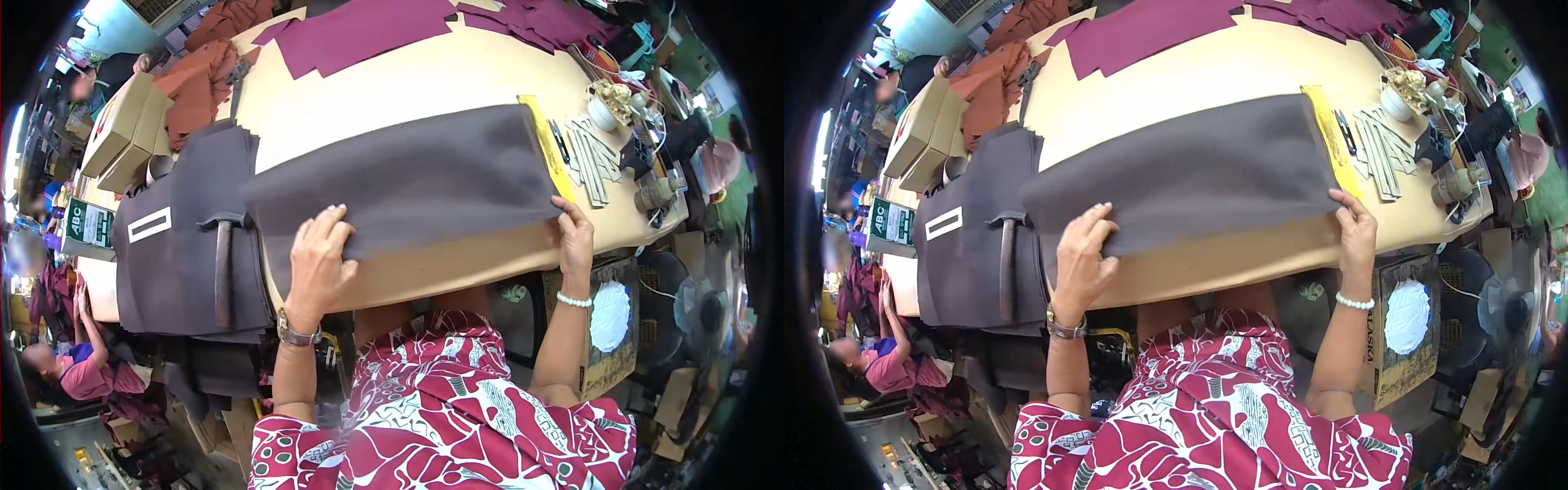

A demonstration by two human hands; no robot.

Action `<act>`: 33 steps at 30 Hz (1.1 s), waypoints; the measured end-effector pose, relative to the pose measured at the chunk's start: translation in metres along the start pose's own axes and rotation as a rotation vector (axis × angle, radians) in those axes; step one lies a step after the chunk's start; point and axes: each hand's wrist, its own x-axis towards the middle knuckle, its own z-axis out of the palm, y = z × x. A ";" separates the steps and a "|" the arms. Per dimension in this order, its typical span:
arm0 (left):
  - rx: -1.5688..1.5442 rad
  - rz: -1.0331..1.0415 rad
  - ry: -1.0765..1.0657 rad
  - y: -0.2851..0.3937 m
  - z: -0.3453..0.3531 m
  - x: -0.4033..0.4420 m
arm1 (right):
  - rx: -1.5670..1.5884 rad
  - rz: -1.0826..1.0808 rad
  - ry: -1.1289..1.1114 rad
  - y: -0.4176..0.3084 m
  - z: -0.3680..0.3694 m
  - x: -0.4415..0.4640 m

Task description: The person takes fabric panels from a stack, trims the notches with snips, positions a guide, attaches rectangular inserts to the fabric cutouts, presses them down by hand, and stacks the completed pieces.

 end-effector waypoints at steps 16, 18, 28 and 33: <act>0.375 -0.236 0.349 -0.115 -0.046 0.229 | 0.776 0.086 -0.236 -0.119 0.185 0.230; 0.281 -0.129 0.658 -0.111 -0.068 0.232 | 0.921 -0.174 -0.473 -0.110 0.169 0.312; 0.139 0.089 0.432 -0.049 -0.005 0.061 | 0.144 -0.191 -0.206 -0.045 0.052 0.096; -0.066 -0.076 -0.065 -0.028 0.019 0.004 | 0.347 0.029 -0.199 -0.014 0.010 0.027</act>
